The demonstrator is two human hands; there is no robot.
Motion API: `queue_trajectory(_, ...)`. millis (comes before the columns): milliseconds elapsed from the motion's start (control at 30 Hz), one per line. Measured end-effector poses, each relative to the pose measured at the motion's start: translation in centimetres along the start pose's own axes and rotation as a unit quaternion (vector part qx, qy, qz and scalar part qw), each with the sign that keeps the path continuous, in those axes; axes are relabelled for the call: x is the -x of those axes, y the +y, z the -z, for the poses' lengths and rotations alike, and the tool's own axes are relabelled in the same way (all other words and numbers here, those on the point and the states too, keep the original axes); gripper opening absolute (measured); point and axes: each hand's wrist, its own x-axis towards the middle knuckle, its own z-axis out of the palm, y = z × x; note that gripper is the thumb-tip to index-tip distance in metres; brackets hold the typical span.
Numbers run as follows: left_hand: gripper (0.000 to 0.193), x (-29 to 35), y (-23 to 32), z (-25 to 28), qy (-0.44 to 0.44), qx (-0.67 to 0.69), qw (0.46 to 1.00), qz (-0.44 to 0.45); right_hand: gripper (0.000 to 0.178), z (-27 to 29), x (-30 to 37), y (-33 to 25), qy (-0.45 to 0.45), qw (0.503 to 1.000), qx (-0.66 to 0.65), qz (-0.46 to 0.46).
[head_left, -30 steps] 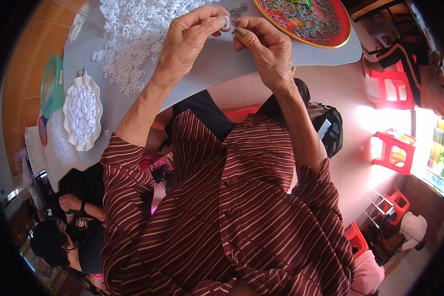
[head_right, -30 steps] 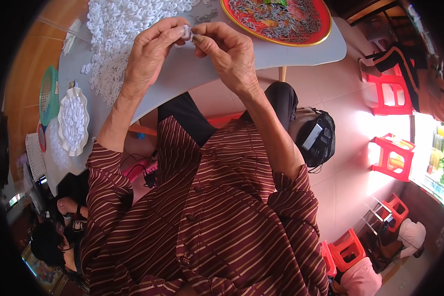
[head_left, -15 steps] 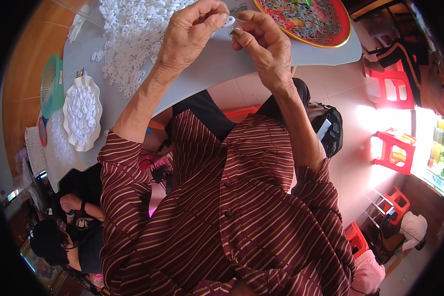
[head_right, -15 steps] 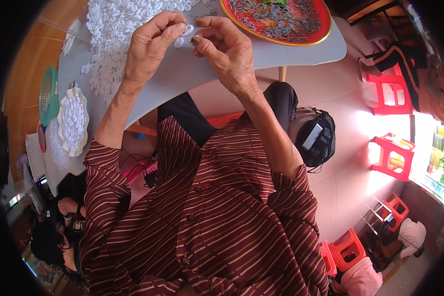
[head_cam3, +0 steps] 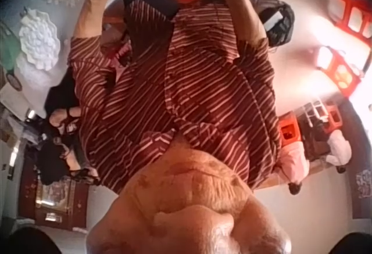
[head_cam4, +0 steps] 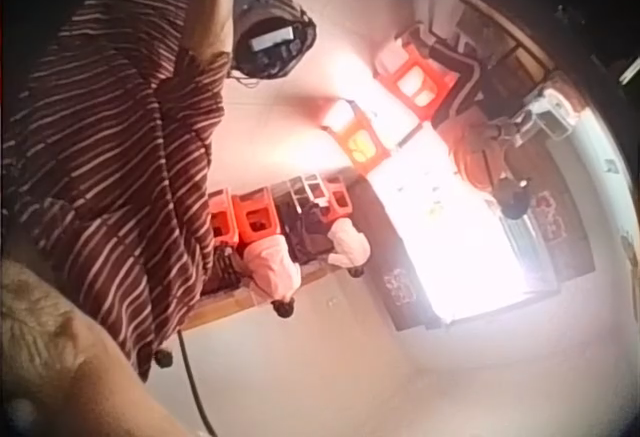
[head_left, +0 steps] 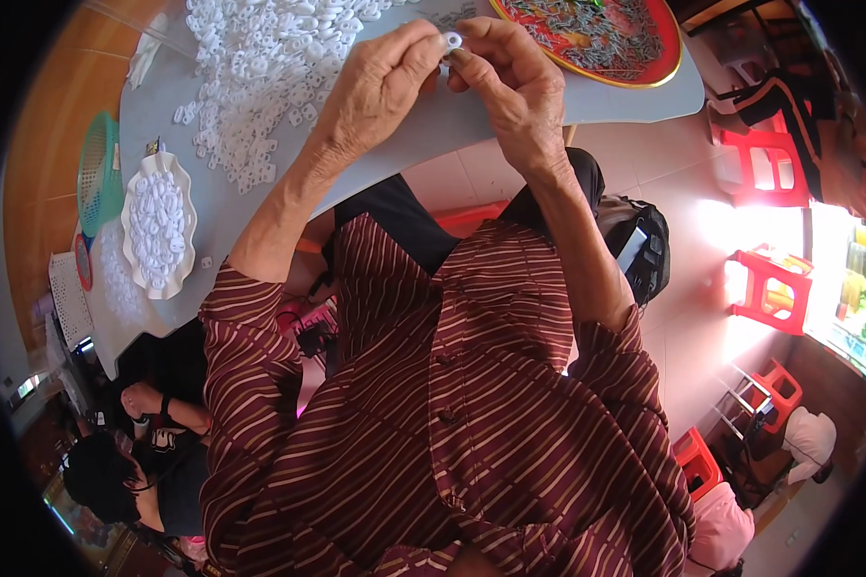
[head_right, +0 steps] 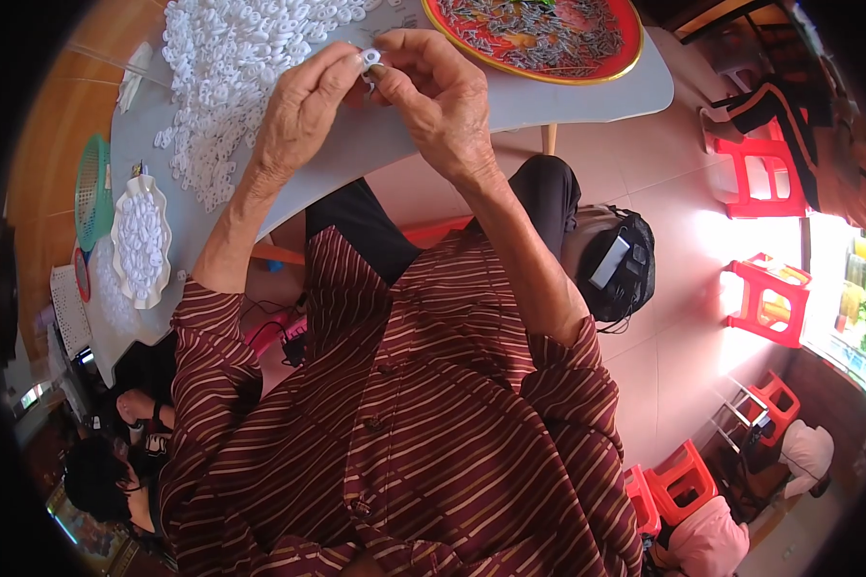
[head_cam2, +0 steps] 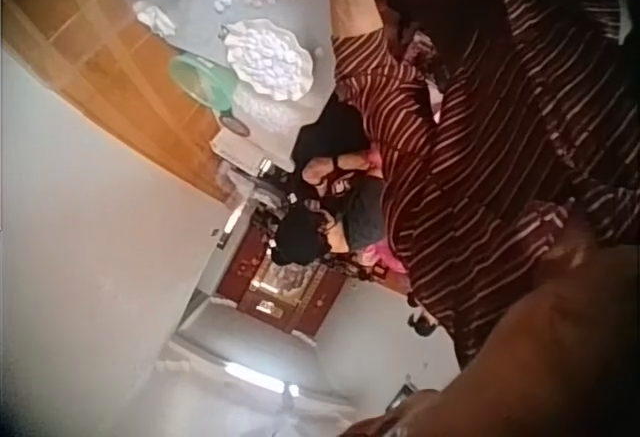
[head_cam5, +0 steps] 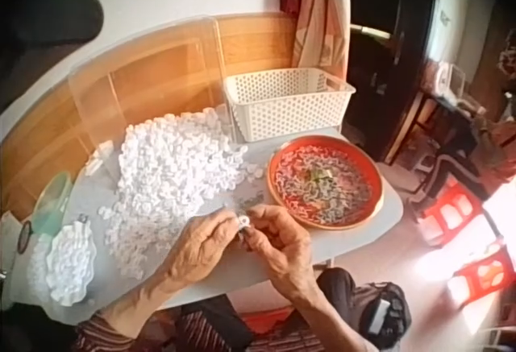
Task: Assembling small white plastic components at a table.
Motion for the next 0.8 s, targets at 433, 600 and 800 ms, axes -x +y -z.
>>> queue_trajectory(433,0.026,0.5,-1.1,-0.8,0.063,0.025,0.997,-0.048,0.035,0.0,0.3,1.0,-0.054,0.998,0.035,0.017)
queue_trajectory(600,0.029,0.8,-1.2,-0.4,0.044,0.015,0.998,-0.035,0.024,-0.3,0.3,0.5,-0.062,0.996,0.056,0.044)
queue_trajectory(800,0.032,0.5,-1.4,-0.4,0.018,0.038,0.999,-0.034,0.022,0.1,0.1,0.7,-0.080,0.995,0.052,0.040)
